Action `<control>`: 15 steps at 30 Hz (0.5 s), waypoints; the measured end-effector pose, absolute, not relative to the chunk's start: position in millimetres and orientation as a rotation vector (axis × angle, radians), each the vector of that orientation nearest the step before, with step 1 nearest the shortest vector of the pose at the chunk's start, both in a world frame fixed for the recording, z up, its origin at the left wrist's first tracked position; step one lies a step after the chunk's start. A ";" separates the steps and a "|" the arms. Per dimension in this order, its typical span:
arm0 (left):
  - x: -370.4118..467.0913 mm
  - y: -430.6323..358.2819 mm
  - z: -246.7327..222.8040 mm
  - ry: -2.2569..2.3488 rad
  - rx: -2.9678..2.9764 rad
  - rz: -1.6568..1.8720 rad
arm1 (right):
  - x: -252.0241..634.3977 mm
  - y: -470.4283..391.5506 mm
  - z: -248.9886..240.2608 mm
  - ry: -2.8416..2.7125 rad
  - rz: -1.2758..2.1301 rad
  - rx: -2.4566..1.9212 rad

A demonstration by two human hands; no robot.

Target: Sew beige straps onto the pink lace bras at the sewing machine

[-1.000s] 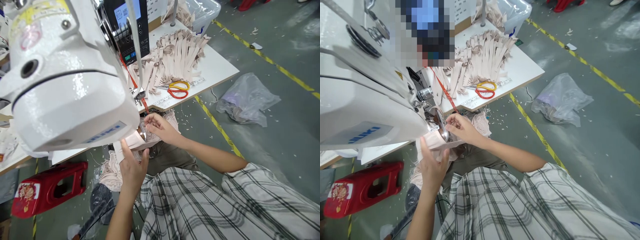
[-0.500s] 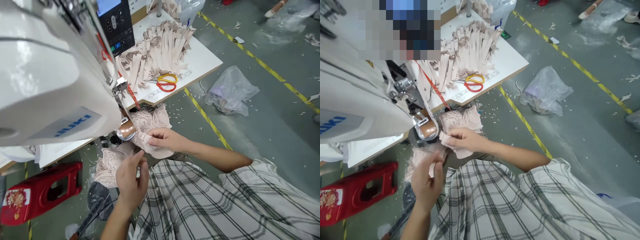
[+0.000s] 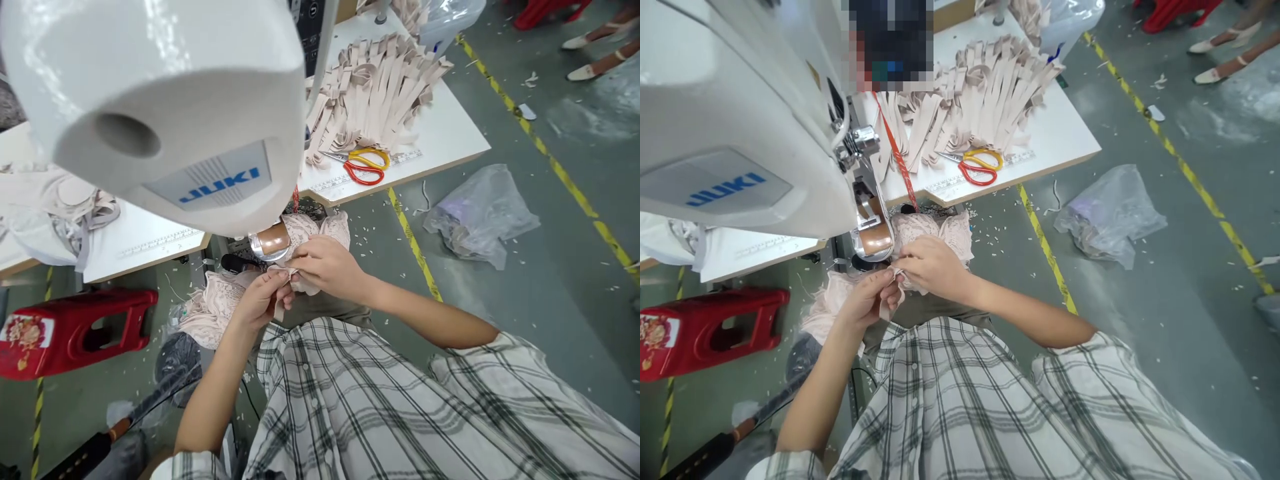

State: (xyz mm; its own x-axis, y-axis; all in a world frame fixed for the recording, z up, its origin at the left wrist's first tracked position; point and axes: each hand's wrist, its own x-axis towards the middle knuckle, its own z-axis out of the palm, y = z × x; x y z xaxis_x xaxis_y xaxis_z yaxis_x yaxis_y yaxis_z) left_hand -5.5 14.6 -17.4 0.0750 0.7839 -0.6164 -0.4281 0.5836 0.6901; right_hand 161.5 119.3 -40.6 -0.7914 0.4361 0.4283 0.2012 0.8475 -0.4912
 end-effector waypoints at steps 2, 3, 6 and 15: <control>-0.9 11.1 -18.1 1.242 0.417 1.041 | 163.3 116.0 -41.0 -2.315 0.655 -0.564; 1.0 9.3 -17.9 1.292 0.474 1.074 | 164.0 113.5 -40.6 -2.261 0.676 -0.602; 3.8 5.0 -16.3 1.469 0.670 1.092 | 163.2 106.3 -40.0 -2.276 0.748 -0.630; 1.7 -0.1 -8.0 1.859 1.076 0.912 | 153.3 103.8 -37.6 -2.403 0.837 -0.637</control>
